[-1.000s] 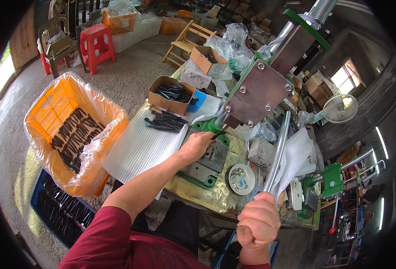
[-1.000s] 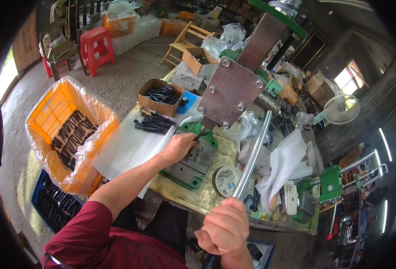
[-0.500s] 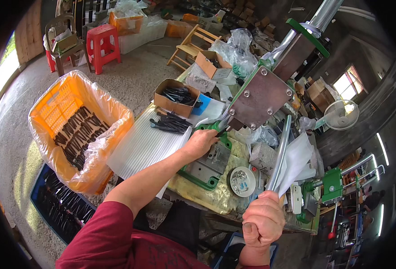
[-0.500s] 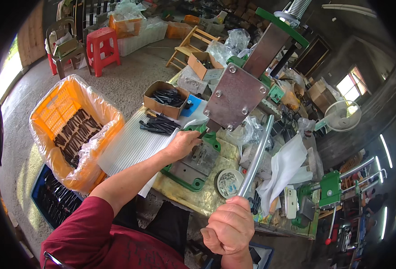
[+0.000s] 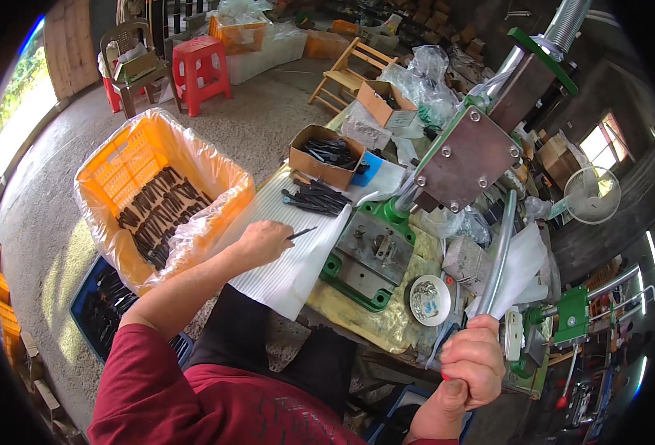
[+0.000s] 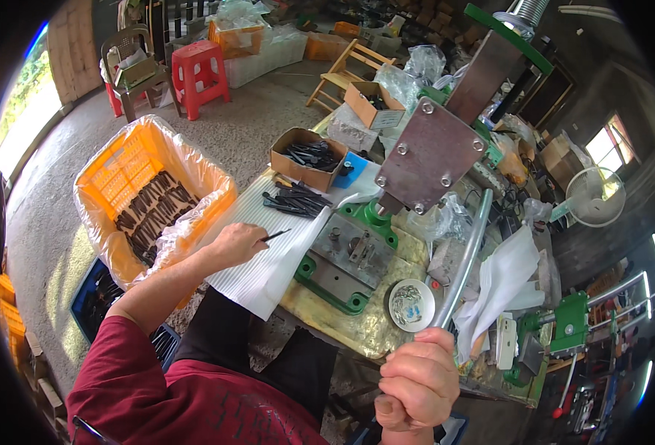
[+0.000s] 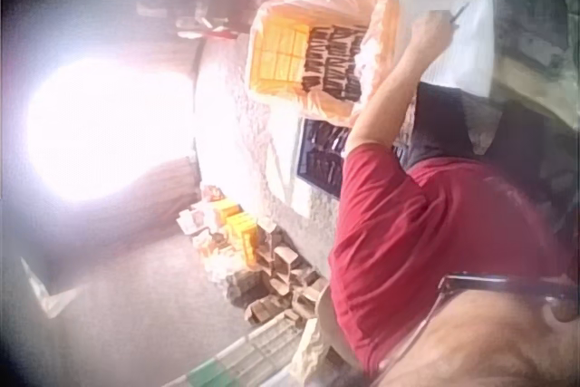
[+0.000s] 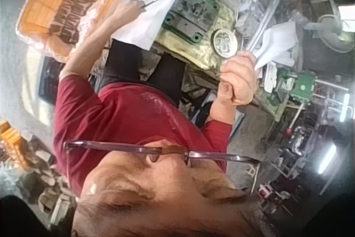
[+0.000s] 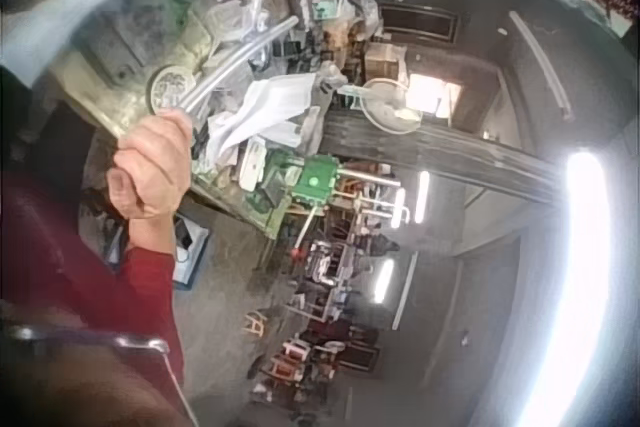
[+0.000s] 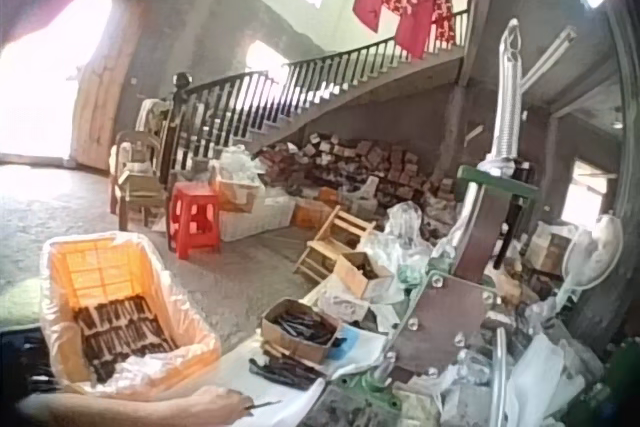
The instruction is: The person assembles black plastic components using a manual press.
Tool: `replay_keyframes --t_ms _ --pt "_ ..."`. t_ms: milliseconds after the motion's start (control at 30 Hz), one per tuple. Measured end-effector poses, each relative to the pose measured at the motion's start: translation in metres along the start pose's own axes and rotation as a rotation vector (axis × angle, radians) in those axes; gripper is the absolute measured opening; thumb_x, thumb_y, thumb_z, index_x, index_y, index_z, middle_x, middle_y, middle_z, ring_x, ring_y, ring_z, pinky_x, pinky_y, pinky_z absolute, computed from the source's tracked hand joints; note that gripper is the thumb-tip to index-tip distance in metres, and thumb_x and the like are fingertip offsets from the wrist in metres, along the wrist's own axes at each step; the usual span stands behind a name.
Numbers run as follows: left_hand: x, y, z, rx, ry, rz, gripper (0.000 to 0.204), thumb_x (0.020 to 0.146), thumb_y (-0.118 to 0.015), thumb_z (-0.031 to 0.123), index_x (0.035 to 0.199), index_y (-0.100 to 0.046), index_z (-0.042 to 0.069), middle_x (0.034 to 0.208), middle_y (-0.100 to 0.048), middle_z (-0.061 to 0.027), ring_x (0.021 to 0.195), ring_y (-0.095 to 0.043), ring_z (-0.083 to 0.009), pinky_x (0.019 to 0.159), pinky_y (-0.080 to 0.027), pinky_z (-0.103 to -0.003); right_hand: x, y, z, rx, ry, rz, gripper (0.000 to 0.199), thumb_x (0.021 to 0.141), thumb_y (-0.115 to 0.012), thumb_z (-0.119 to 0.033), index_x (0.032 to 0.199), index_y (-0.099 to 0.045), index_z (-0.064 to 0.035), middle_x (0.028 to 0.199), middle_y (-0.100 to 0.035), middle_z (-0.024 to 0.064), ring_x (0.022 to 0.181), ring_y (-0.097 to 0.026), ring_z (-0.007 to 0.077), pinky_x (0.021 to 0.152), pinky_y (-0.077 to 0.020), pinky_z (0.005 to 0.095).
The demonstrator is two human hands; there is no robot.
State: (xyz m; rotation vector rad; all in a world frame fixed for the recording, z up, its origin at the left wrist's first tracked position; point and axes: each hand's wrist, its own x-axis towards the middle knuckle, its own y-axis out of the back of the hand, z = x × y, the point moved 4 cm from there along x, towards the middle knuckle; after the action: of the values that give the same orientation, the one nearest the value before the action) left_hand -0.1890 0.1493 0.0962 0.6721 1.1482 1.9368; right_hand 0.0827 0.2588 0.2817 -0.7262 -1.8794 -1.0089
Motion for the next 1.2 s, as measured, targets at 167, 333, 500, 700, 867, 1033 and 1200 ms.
replay_keyframes --t_ms 167,333,500,700,867,1033,1200 --pt "-0.016 -0.020 -0.016 0.160 0.021 -0.124 0.021 0.075 -0.053 0.023 0.082 -0.053 0.003 0.080 -0.055 -0.0118 0.080 -0.054 -0.0301 0.068 -0.043 -0.038 0.001 0.001 -0.003 0.000 -0.031 0.035 0.035 0.076 -0.053 -0.039 0.057 -0.047 -0.0099 0.056 -0.050 0.0009 0.048 -0.049 0.0157 0.061 -0.0373 0.0341" --pt "0.006 -0.006 -0.007 0.156 0.063 -0.158 0.021 0.076 -0.053 0.023 0.086 -0.053 0.005 0.082 -0.055 -0.0112 0.079 -0.055 -0.0290 0.067 -0.044 -0.038 0.000 -0.001 -0.006 -0.019 -0.009 -0.007 0.032 0.081 -0.045 -0.033 0.063 -0.041 -0.0076 0.057 -0.044 0.0035 0.050 -0.043 0.0164 0.064 -0.0336 0.0379" --pt "0.055 -0.004 -0.030 0.132 0.040 0.177 0.017 0.076 -0.051 0.016 0.091 -0.052 0.008 0.087 -0.053 -0.0096 0.083 -0.053 -0.0276 0.068 -0.043 -0.037 0.000 -0.004 -0.006 0.015 0.012 0.013 0.029 0.081 -0.044 -0.032 0.064 -0.040 -0.0081 0.060 -0.044 0.0040 0.053 -0.044 0.0168 0.065 -0.0324 0.0386" --pt "0.075 -0.020 -0.030 0.114 0.092 0.191 0.017 0.072 -0.043 0.003 0.088 -0.049 0.005 0.093 -0.047 -0.0117 0.094 -0.046 -0.0272 0.073 -0.042 -0.038 -0.003 -0.003 -0.006 -0.022 0.019 0.040 0.027 0.081 -0.043 -0.031 0.066 -0.040 -0.0087 0.063 -0.045 0.0041 0.055 -0.044 0.0177 0.066 -0.0318 0.0390" --pt "0.072 -0.018 -0.032 0.112 0.058 0.218 0.019 0.072 -0.043 0.002 0.089 -0.049 0.005 0.092 -0.046 -0.0116 0.096 -0.044 -0.0270 0.074 -0.042 -0.037 -0.004 0.000 -0.005 -0.015 0.052 0.034 0.025 0.080 -0.041 -0.032 0.070 -0.041 -0.0090 0.067 -0.046 0.0047 0.059 -0.045 0.0183 0.068 -0.0315 0.0400" --pt "0.058 -0.010 -0.031 0.114 0.018 0.241 0.015 0.077 -0.048 0.012 0.090 -0.048 0.004 0.088 -0.050 -0.0120 0.091 -0.046 -0.0282 0.076 -0.039 -0.037 -0.004 0.003 -0.005 -0.041 0.103 0.070 0.025 0.079 -0.041 -0.034 0.074 -0.042 -0.0092 0.074 -0.045 0.0067 0.065 -0.044 0.0204 0.071 -0.0313 0.0421" --pt "0.033 0.002 -0.004 -0.119 -0.052 0.255 0.017 0.081 -0.045 0.016 0.090 -0.048 0.002 0.087 -0.053 -0.0150 0.086 -0.051 -0.0295 0.074 -0.040 -0.037 -0.002 0.005 -0.006 -0.062 0.089 0.097 0.028 0.078 -0.041 -0.037 0.076 -0.043 -0.0094 0.075 -0.044 0.0084 0.068 -0.042 0.0224 0.072 -0.0308 0.0427"
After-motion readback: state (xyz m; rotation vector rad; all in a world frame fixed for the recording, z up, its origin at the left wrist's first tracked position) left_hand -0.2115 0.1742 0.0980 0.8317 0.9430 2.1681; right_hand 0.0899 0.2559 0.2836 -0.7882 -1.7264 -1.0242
